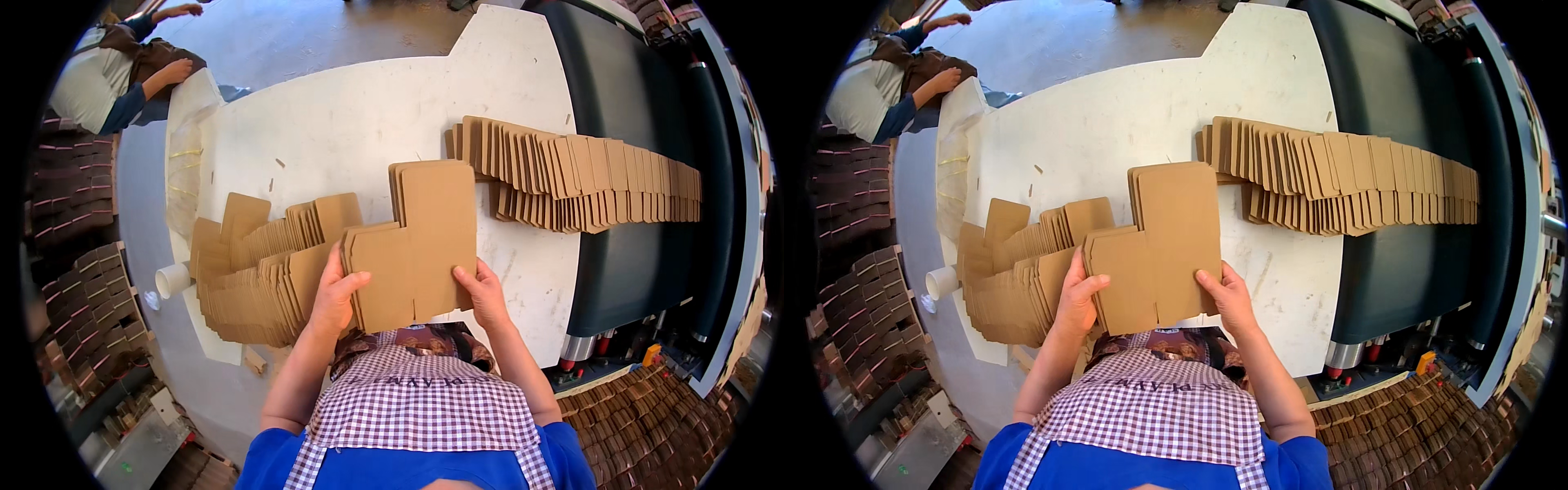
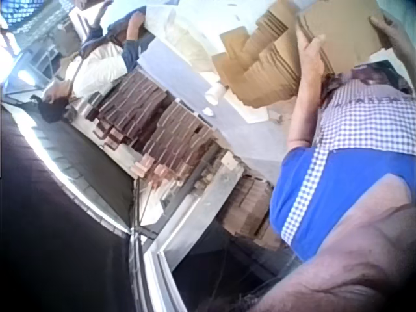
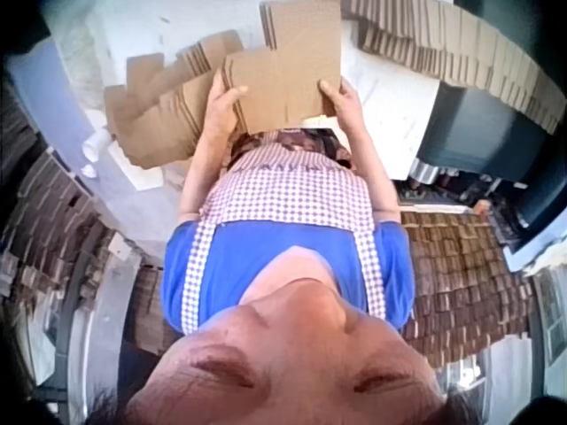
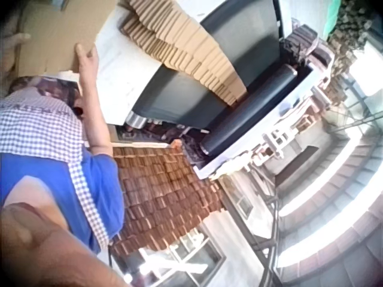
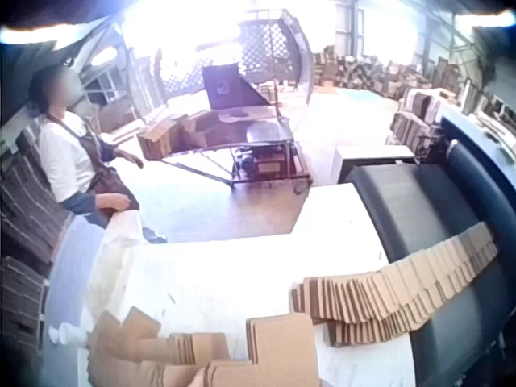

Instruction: The person folds flat cardboard pieces along pre-scored lines and stacks them on a table. They repeatedly pick up individual pieces, fold them, and place them into a growing pile while another person works nearby.

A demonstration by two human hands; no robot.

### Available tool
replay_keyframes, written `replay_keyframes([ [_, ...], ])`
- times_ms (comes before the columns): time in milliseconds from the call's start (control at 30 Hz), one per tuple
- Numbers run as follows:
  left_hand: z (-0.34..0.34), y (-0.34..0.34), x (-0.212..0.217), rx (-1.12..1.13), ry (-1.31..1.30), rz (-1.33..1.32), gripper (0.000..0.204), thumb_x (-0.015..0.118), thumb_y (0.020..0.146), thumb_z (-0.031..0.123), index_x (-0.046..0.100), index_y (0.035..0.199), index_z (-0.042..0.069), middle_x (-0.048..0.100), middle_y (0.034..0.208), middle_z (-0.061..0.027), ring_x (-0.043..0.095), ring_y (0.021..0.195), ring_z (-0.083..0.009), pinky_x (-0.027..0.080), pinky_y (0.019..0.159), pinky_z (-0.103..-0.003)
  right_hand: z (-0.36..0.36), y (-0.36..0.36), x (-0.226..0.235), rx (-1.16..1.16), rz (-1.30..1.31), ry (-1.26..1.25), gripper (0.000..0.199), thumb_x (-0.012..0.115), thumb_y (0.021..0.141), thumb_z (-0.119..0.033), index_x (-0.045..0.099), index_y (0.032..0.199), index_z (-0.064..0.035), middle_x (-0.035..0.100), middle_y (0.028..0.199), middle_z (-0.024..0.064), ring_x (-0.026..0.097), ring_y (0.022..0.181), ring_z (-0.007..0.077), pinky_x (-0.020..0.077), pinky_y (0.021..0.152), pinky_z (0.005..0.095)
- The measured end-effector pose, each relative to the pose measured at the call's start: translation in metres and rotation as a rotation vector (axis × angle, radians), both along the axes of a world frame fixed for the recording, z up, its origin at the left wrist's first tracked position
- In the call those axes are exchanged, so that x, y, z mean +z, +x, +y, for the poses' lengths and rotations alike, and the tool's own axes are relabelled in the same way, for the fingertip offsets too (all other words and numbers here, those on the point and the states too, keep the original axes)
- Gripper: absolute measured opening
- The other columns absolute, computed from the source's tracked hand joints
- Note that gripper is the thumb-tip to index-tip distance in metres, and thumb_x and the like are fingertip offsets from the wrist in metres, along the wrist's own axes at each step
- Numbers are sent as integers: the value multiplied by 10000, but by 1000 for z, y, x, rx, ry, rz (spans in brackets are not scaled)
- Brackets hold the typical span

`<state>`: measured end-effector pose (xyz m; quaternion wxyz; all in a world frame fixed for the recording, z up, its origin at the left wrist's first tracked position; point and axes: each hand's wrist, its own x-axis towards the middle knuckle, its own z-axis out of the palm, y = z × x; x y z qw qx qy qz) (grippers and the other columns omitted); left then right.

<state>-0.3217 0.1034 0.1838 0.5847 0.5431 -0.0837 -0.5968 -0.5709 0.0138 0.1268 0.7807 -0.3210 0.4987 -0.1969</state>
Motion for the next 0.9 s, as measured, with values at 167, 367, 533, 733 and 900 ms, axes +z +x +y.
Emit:
replay_keyframes([
  [167, -22, -22, -3, -124, -47, -713, 715, 638, 864, 24, 360, 1520, 90, 481, 1452, -134, 425, 1382, -285, 369, 1137, -427, -6, -15, 26, -91, 134, -68, 418, 678, 963, -305, 579, 1241, -9, 675, 1039, 47, 635, 892, 110, 528, 775, 279],
  [367, -56, -38, -37, -562, -192, -1506, 516, 704, 853, 98, 578, 1353, 75, 540, 1404, -91, 471, 1312, -327, 397, 1084, -461, 15, -22, 39, -221, 221, -90, 342, 640, 993, -233, 574, 1215, 19, 658, 1060, 43, 598, 935, 87, 492, 830, 254],
  [533, -75, -74, -41, -713, -401, -1457, 441, 753, 788, 106, 630, 1212, 83, 597, 1241, -63, 522, 1196, -302, 417, 1002, -447, 64, -60, 22, -431, 317, -163, 351, 622, 1006, -205, 561, 1247, 41, 653, 1131, 56, 596, 1011, 105, 481, 901, 268],
  [733, -79, -154, -56, -964, -616, -1137, 309, 746, 761, 65, 607, 1037, 68, 561, 1032, -72, 524, 1024, -299, 416, 890, -426, 127, -121, 9, -720, 405, -244, 366, 622, 1005, -206, 554, 1269, 38, 648, 1181, 68, 597, 1067, 127, 474, 942, 284],
  [900, -90, -213, -108, -1107, -714, -1101, 265, 707, 768, 56, 618, 1018, 56, 571, 1025, -102, 532, 1020, -330, 428, 864, -453, 140, -150, -17, -663, 894, -261, 484, 671, 964, -234, 516, 1351, 13, 637, 1225, 152, 609, 1127, 235, 464, 987, 341],
])
